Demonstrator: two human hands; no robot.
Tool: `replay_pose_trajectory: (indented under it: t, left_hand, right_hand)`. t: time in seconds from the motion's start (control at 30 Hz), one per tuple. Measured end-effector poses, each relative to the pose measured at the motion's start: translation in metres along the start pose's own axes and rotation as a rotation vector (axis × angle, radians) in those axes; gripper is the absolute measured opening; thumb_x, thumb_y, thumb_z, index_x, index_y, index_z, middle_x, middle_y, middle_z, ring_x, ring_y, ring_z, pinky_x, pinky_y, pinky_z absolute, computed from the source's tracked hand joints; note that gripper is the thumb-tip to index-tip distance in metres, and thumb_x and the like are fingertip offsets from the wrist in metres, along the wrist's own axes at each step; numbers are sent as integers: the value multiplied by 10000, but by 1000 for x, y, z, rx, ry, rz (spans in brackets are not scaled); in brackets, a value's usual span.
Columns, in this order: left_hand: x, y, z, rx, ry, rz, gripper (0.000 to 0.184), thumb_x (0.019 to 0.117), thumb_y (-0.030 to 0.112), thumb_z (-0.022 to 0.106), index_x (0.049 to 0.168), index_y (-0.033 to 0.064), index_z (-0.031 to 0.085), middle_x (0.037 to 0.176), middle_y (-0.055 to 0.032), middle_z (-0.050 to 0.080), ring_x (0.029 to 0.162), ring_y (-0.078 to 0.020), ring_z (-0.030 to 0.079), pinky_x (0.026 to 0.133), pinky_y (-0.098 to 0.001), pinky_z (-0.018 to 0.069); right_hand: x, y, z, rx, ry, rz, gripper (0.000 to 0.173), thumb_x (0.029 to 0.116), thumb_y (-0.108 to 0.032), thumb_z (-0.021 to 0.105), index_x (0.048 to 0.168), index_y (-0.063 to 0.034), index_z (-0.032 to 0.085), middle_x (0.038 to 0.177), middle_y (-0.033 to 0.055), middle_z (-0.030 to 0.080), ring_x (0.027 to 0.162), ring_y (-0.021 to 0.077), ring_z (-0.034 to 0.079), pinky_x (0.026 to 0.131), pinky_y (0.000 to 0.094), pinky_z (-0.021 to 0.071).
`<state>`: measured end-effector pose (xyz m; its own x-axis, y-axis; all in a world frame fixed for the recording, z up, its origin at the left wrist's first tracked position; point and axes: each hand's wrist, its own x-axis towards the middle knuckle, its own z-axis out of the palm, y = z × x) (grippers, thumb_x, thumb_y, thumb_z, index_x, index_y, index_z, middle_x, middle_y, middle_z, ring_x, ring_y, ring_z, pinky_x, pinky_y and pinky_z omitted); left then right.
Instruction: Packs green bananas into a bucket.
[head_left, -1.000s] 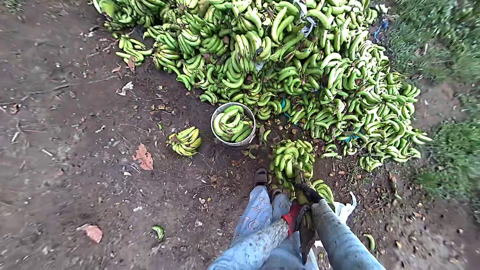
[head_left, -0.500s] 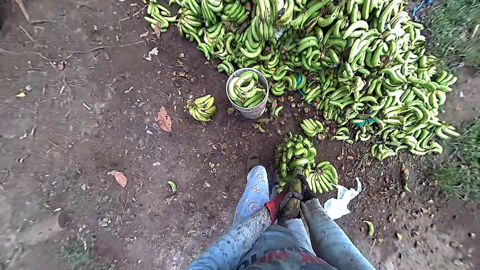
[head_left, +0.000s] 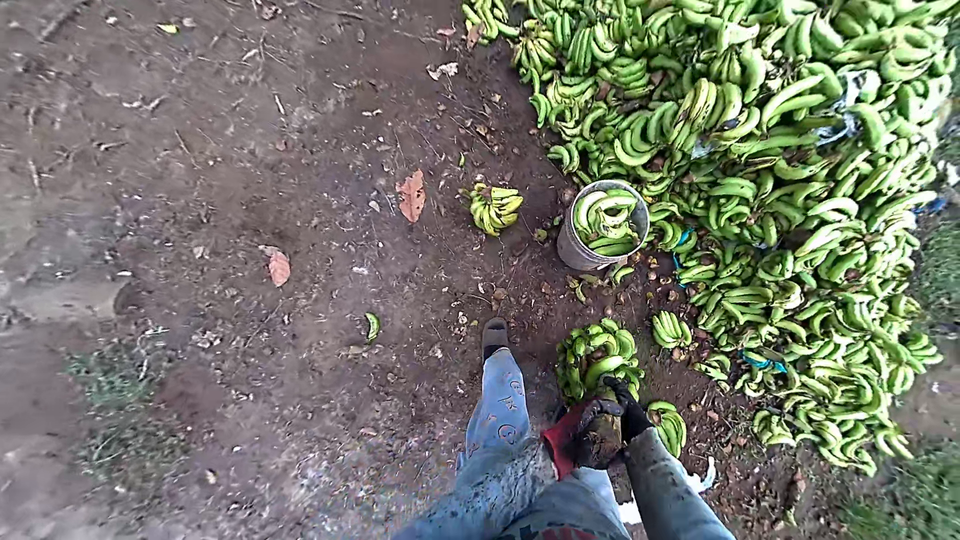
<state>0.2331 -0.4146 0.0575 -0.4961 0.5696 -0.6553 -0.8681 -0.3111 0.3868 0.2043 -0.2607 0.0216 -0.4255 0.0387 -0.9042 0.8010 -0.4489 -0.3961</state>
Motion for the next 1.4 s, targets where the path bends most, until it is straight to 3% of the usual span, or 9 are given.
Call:
replay_pose_trajectory:
  t: [0.23, 0.43, 0.53, 0.6, 0.77, 0.87, 1.0, 1.2, 1.4]
  left_hand:
    - [-90, 100, -49, -488, -99, 212, 345, 1107, 316, 342, 1197, 114, 607, 920, -47, 692, 809, -146, 688, 704, -316, 599]
    - [-133, 162, -44, -560, 207, 336, 339, 1062, 383, 400, 1141, 126, 608, 865, -59, 684, 752, -168, 689, 645, -345, 602]
    - [-116, 226, -50, -676, 250, 511, 353, 1073, 327, 324, 1009, 104, 590, 778, -59, 651, 674, -159, 665, 582, -312, 582]
    - [-104, 284, -48, -753, 247, 623, 253, 1039, 261, 411, 939, 128, 602, 797, -47, 658, 654, -135, 665, 554, -249, 566]
    - [-72, 471, -87, -390, 305, 1260, 503, 1121, 257, 299, 1594, 150, 166, 1492, -210, 419, 1253, -352, 581, 997, -505, 553]
    - [-105, 536, -99, -315, 359, 1356, 536, 1122, 404, 229, 1552, 86, 200, 1449, -207, 464, 1214, -312, 612, 1014, -460, 548]
    - [-102, 510, -121, -63, 613, 1436, 496, 1138, 256, 286, 1598, 121, 160, 1526, -191, 420, 1211, -308, 627, 965, -456, 583]
    - [-23, 297, -163, -143, 958, 755, 486, 1122, 376, 275, 1515, 90, 306, 1435, -133, 472, 1221, -243, 570, 1008, -414, 510]
    - [60, 143, -83, -194, 1102, 405, 533, 1111, 377, 300, 1551, 81, 248, 1524, -182, 385, 1297, -284, 513, 1048, -428, 469]
  right_hand:
    - [-17, -38, 164, -420, -181, 68, 310, 1115, -300, 400, 1164, -77, 610, 860, 34, 655, 729, 85, 642, 663, 270, 567]
    - [-20, -56, 266, -667, -485, 14, 319, 1125, -256, 380, 1289, -73, 584, 978, 5, 658, 839, 31, 633, 765, 222, 550]
    - [1, -74, 303, -800, -541, -263, 304, 1112, -183, 413, 1284, -35, 615, 1071, 30, 679, 948, 20, 632, 875, 196, 525]
    - [5, -109, 317, -896, -428, -487, 321, 1085, -163, 485, 1297, 27, 633, 1211, 169, 682, 1089, 193, 649, 989, 370, 515]
    - [-16, -211, 248, -878, -35, -643, 420, 1072, -345, 530, 1430, -128, 568, 1332, 147, 651, 1101, 270, 693, 942, 501, 572]
    - [-18, -199, 145, -753, 165, -604, 402, 1068, -359, 541, 1402, -139, 584, 1280, 162, 661, 1020, 294, 688, 885, 535, 559]
    - [0, -108, 7, -595, 423, -231, 409, 1079, -325, 514, 1392, -70, 576, 1255, 223, 645, 1006, 326, 673, 867, 519, 554]
    - [-17, 47, -113, -438, 459, 336, 426, 1076, -289, 518, 1362, 24, 562, 1269, 249, 606, 1064, 330, 627, 912, 504, 521]
    - [10, 55, -202, -81, 381, 442, 438, 1101, -278, 471, 1443, -5, 488, 1342, 249, 565, 1076, 317, 615, 912, 458, 513]
